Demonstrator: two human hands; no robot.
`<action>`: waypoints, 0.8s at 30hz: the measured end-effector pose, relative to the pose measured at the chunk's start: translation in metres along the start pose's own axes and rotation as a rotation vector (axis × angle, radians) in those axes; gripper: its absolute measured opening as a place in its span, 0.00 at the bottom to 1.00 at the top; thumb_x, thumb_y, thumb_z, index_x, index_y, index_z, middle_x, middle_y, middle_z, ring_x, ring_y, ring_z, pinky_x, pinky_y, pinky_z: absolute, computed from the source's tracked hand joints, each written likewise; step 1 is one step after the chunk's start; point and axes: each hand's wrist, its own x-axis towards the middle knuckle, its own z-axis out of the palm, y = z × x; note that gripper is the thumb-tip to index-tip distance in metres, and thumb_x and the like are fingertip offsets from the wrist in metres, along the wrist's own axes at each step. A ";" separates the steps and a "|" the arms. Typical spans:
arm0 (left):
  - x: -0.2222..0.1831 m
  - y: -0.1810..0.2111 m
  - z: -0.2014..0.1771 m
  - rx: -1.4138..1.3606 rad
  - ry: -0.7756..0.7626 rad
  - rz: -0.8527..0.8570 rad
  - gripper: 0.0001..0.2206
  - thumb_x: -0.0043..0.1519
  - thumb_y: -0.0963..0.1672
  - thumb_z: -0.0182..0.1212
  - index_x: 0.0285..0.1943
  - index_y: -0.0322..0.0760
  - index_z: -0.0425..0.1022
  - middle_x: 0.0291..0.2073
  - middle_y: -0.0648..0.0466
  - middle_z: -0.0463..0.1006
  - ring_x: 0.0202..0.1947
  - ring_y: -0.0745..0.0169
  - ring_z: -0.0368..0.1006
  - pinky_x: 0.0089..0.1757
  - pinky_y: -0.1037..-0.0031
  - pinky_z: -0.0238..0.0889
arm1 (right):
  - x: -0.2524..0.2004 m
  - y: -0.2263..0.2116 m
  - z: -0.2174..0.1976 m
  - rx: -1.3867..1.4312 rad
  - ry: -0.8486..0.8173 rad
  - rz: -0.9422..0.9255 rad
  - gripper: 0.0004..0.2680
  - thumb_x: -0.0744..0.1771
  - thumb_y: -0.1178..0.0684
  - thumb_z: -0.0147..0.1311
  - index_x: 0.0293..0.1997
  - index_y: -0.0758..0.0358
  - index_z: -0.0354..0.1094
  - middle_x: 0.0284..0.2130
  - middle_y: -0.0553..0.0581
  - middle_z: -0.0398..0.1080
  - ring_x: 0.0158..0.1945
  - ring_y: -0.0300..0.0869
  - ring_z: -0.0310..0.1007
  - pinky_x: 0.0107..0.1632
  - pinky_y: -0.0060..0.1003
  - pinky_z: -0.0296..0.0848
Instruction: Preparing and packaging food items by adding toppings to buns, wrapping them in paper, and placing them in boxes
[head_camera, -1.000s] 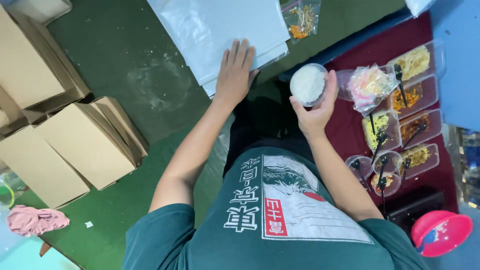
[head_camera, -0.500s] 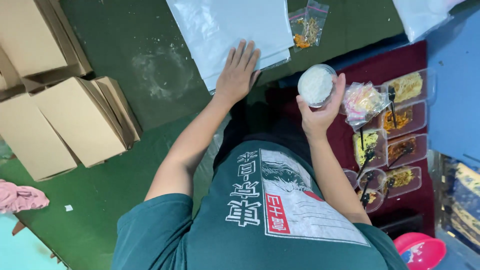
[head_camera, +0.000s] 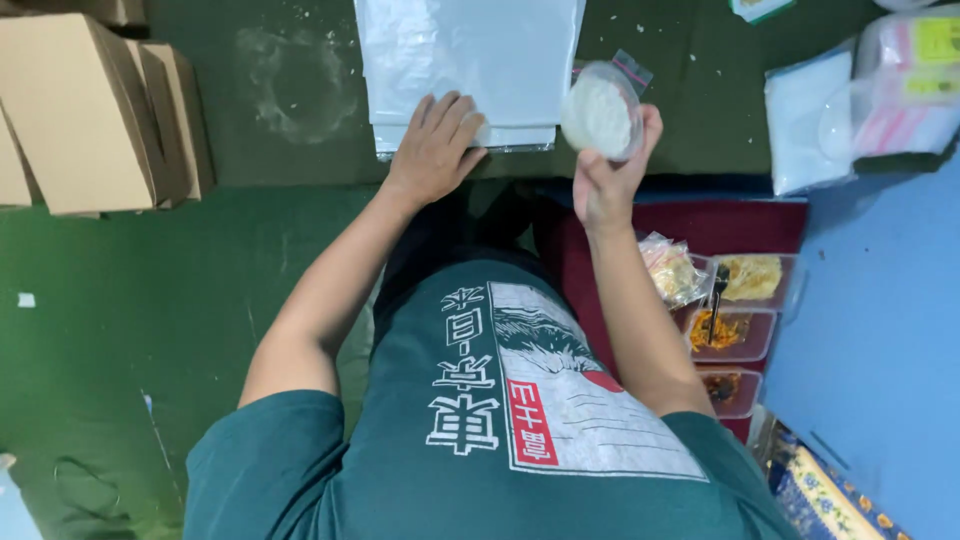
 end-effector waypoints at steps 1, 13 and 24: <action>-0.004 0.002 0.001 -0.054 0.009 -0.059 0.19 0.73 0.50 0.58 0.64 0.33 0.71 0.63 0.40 0.71 0.65 0.37 0.65 0.61 0.44 0.58 | 0.006 0.011 -0.007 0.195 -0.029 0.100 0.30 0.61 0.52 0.72 0.64 0.53 0.50 0.63 0.64 0.50 0.67 0.54 0.52 0.63 0.43 0.67; -0.020 -0.065 -0.025 -0.038 0.060 -0.093 0.15 0.69 0.47 0.60 0.58 0.33 0.71 0.59 0.35 0.71 0.60 0.29 0.67 0.54 0.45 0.63 | 0.077 0.073 0.026 0.389 0.159 0.379 0.26 0.61 0.42 0.65 0.66 0.50 0.62 0.63 0.65 0.66 0.66 0.58 0.65 0.55 0.52 0.76; -0.031 -0.116 0.002 -0.043 0.089 0.010 0.14 0.66 0.51 0.58 0.53 0.42 0.76 0.52 0.43 0.74 0.58 0.37 0.72 0.49 0.52 0.67 | 0.108 0.084 0.090 0.182 0.392 0.126 0.16 0.66 0.51 0.55 0.61 0.47 0.63 0.53 0.55 0.71 0.56 0.46 0.74 0.60 0.50 0.75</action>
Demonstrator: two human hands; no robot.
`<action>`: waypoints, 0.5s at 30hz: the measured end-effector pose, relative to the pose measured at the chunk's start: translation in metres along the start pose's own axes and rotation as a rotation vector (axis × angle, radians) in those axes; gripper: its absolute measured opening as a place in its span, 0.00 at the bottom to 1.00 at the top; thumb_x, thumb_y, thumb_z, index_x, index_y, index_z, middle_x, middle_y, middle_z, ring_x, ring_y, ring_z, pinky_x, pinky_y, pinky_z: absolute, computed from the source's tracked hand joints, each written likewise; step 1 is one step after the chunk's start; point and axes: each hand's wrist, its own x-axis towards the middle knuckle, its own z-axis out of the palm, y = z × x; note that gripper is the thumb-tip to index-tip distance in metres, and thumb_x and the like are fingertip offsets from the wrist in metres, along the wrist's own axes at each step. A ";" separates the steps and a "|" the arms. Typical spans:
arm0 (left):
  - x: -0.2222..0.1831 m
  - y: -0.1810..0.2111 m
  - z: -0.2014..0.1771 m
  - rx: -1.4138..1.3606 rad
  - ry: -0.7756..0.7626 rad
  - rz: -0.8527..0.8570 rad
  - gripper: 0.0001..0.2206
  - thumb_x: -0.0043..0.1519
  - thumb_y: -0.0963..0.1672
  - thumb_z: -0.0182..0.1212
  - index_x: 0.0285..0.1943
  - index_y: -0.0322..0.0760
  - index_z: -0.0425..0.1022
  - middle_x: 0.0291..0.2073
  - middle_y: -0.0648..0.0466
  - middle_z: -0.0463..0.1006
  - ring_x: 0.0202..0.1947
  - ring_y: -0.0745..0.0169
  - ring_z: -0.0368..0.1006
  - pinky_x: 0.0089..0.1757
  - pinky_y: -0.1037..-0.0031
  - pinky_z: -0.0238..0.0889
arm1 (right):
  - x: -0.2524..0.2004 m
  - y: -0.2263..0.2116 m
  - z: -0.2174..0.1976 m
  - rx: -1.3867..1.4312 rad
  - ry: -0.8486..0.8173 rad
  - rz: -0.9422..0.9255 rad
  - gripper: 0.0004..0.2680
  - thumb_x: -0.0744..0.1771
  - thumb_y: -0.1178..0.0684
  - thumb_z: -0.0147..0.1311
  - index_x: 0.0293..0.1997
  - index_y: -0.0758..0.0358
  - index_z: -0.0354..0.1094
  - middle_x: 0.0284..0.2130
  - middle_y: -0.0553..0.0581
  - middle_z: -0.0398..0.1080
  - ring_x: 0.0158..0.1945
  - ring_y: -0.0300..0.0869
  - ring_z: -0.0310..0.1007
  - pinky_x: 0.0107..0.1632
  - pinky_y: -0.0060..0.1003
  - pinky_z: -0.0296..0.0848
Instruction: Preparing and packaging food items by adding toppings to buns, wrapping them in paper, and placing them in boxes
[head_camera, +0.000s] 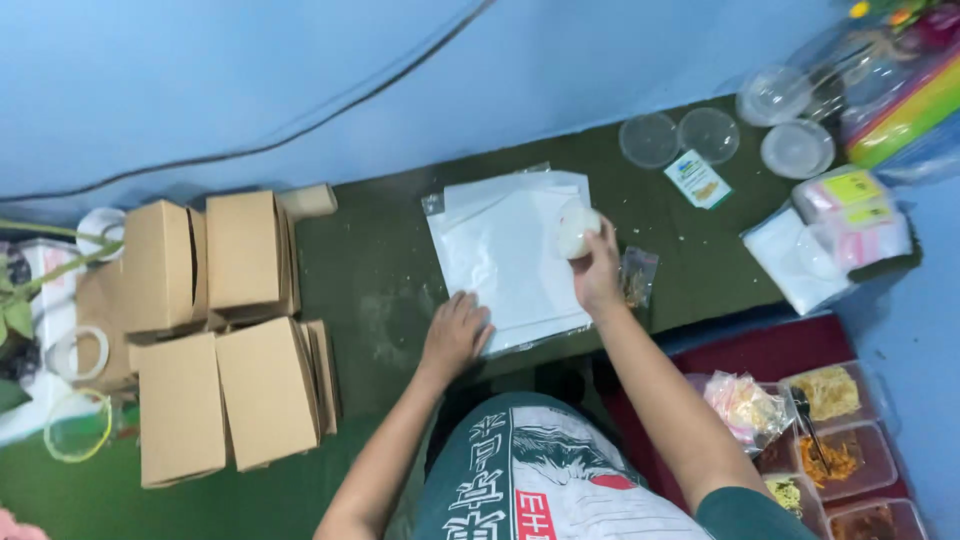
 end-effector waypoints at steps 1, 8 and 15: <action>-0.003 0.002 -0.003 -0.042 -0.026 -0.006 0.15 0.66 0.52 0.57 0.54 0.43 0.76 0.54 0.44 0.74 0.59 0.37 0.71 0.49 0.54 0.67 | -0.003 0.008 -0.010 -0.112 -0.004 -0.016 0.18 0.66 0.50 0.56 0.64 0.49 0.63 0.54 0.55 0.70 0.56 0.46 0.73 0.59 0.48 0.76; -0.011 -0.002 0.004 -0.046 -0.040 -0.019 0.10 0.64 0.50 0.60 0.48 0.45 0.78 0.49 0.48 0.74 0.55 0.40 0.73 0.45 0.57 0.68 | -0.006 0.026 -0.026 -0.572 -0.234 -0.244 0.27 0.67 0.48 0.63 0.74 0.61 0.52 0.68 0.64 0.58 0.71 0.49 0.56 0.73 0.49 0.57; 0.002 0.000 -0.028 -0.147 0.031 0.028 0.11 0.63 0.45 0.66 0.51 0.38 0.74 0.54 0.41 0.74 0.57 0.36 0.71 0.49 0.54 0.67 | -0.030 0.027 0.006 -1.591 -0.763 -0.624 0.28 0.65 0.44 0.66 0.73 0.56 0.57 0.64 0.66 0.61 0.62 0.62 0.57 0.63 0.56 0.65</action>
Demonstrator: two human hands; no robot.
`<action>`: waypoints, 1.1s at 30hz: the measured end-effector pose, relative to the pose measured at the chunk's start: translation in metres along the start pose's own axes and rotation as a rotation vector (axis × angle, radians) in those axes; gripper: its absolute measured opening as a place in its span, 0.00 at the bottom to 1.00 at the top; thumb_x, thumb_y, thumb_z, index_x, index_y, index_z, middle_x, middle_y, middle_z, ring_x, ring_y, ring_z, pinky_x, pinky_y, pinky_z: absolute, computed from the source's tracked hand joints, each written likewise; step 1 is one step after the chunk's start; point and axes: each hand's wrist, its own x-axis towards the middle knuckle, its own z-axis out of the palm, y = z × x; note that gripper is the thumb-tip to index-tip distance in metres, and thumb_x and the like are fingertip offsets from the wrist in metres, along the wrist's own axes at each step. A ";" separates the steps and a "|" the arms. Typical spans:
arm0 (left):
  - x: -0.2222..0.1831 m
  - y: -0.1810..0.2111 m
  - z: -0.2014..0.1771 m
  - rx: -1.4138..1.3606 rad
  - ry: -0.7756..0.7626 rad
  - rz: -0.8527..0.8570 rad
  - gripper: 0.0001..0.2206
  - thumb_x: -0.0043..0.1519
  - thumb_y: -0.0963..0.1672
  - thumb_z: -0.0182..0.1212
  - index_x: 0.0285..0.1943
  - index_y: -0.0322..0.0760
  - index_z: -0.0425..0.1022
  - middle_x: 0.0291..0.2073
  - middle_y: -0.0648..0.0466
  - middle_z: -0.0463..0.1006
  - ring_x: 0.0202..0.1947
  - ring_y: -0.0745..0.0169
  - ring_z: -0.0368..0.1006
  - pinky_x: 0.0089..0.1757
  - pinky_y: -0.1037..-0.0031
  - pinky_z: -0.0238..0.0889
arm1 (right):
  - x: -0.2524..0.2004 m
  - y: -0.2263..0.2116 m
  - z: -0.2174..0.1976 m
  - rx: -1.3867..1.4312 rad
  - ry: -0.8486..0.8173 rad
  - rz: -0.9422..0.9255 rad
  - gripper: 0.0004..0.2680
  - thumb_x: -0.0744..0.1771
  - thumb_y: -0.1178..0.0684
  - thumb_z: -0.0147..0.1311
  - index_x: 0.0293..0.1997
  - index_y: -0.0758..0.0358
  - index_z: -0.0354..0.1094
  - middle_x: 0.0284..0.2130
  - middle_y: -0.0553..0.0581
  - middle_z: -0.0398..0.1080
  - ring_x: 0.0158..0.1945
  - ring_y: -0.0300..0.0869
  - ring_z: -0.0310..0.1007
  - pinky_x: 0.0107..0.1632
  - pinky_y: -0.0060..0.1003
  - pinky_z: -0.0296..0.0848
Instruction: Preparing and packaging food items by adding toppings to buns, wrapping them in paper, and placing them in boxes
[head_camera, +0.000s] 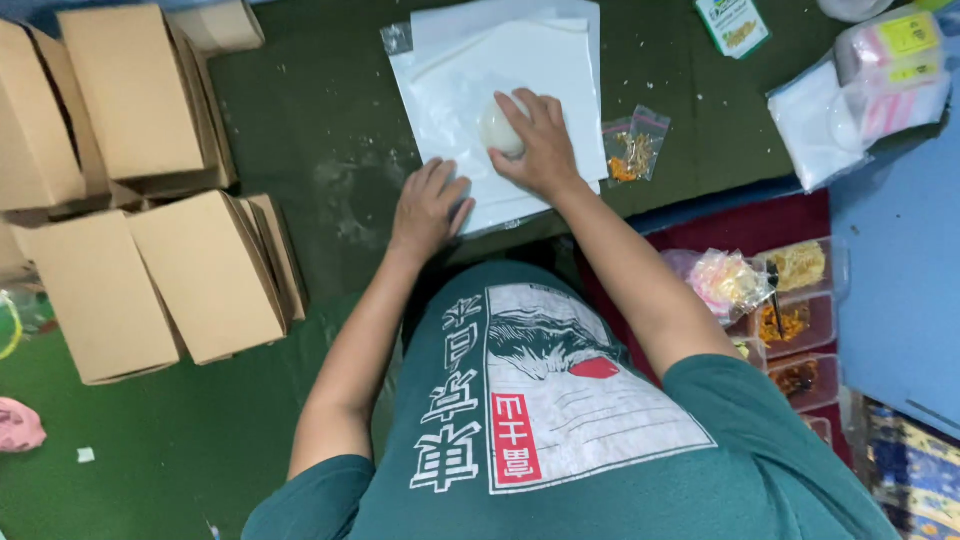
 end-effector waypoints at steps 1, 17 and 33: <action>0.001 -0.001 -0.001 -0.004 -0.001 -0.003 0.11 0.64 0.45 0.65 0.51 0.38 0.74 0.55 0.42 0.74 0.57 0.37 0.70 0.51 0.55 0.67 | 0.002 -0.002 0.003 -0.043 -0.006 -0.016 0.29 0.64 0.44 0.67 0.72 0.53 0.57 0.63 0.63 0.62 0.57 0.60 0.57 0.59 0.55 0.67; 0.003 0.009 -0.002 -0.025 -0.024 -0.074 0.10 0.65 0.43 0.67 0.52 0.37 0.74 0.56 0.42 0.73 0.60 0.37 0.69 0.51 0.51 0.68 | -0.020 0.017 -0.057 0.588 0.206 0.340 0.28 0.66 0.54 0.69 0.70 0.53 0.48 0.63 0.61 0.60 0.57 0.50 0.69 0.52 0.39 0.74; 0.024 0.031 0.000 0.111 -0.171 0.070 0.13 0.61 0.44 0.69 0.50 0.38 0.73 0.53 0.47 0.73 0.58 0.44 0.69 0.51 0.52 0.64 | -0.111 0.185 -0.095 0.937 0.665 0.147 0.31 0.69 0.78 0.55 0.75 0.50 0.46 0.63 0.64 0.55 0.69 0.63 0.63 0.68 0.52 0.66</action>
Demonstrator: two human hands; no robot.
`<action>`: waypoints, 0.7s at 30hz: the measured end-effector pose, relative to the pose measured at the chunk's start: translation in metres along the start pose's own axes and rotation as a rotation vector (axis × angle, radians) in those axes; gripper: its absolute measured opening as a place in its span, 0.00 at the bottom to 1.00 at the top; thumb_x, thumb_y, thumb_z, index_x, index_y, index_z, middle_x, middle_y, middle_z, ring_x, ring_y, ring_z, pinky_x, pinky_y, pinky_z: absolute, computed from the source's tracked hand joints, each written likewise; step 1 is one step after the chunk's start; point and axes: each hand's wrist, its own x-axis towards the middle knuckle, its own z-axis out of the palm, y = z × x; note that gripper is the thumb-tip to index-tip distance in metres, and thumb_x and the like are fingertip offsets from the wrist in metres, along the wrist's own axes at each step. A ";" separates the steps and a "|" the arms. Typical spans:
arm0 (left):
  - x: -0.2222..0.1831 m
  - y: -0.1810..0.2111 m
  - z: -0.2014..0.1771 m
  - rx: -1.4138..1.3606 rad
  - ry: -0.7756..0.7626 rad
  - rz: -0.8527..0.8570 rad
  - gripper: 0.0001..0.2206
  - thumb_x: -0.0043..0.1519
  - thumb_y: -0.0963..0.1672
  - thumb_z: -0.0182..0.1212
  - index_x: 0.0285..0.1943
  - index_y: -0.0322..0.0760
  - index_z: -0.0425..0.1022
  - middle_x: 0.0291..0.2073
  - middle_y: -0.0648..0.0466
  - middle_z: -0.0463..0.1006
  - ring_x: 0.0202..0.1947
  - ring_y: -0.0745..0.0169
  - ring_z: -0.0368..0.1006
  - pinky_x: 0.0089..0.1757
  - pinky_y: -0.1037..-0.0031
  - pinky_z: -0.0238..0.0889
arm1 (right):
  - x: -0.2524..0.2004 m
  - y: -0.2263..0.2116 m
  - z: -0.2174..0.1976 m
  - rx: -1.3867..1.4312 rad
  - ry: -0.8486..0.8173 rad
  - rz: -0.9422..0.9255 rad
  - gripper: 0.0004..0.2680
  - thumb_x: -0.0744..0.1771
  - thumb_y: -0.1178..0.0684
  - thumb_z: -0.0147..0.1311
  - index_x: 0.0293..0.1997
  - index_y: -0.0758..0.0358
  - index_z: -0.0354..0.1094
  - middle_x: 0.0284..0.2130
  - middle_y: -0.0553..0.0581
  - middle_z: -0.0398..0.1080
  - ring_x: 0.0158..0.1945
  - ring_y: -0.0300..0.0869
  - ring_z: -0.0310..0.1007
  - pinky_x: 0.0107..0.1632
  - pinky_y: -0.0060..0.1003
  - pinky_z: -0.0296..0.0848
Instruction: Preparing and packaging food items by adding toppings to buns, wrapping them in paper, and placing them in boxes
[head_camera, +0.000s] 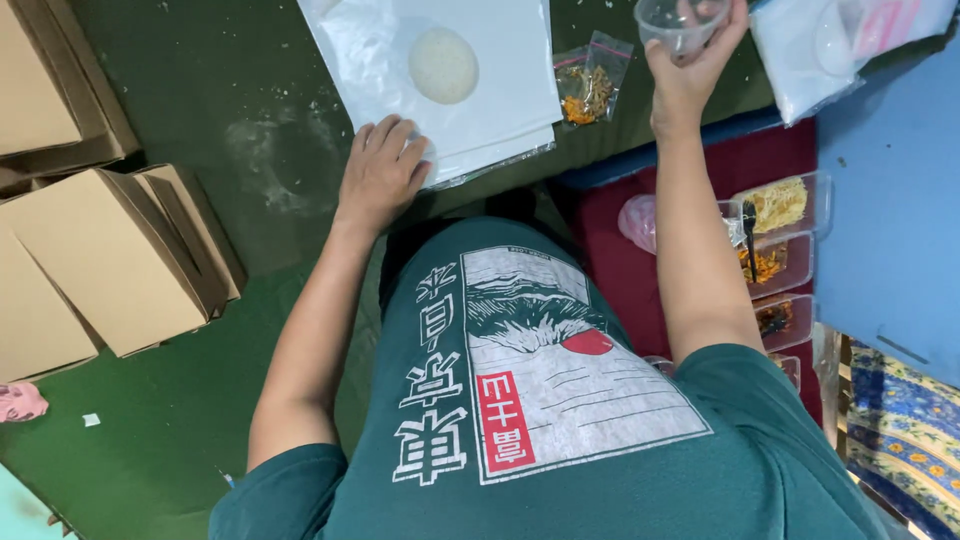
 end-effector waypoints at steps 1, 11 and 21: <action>0.000 0.000 0.001 0.015 -0.010 0.011 0.11 0.61 0.44 0.68 0.49 0.38 0.73 0.51 0.49 0.74 0.56 0.46 0.70 0.49 0.54 0.65 | 0.001 -0.008 0.005 -0.074 0.017 -0.063 0.32 0.66 0.79 0.56 0.74 0.52 0.46 0.66 0.64 0.55 0.68 0.57 0.64 0.66 0.50 0.70; 0.002 0.006 0.008 0.083 0.049 0.081 0.04 0.65 0.37 0.59 0.47 0.32 0.73 0.40 0.49 0.71 0.46 0.47 0.70 0.40 0.63 0.66 | -0.022 -0.043 0.014 -0.697 0.080 0.091 0.35 0.62 0.63 0.83 0.62 0.57 0.44 0.57 0.63 0.51 0.62 0.54 0.60 0.66 0.45 0.63; 0.004 -0.001 0.031 -0.088 0.148 -0.028 0.10 0.58 0.34 0.58 0.27 0.34 0.63 0.24 0.49 0.65 0.28 0.46 0.63 0.29 0.59 0.57 | -0.046 -0.108 0.122 -0.831 -0.409 -0.040 0.21 0.68 0.48 0.69 0.62 0.69 0.63 0.61 0.66 0.62 0.68 0.59 0.57 0.73 0.56 0.55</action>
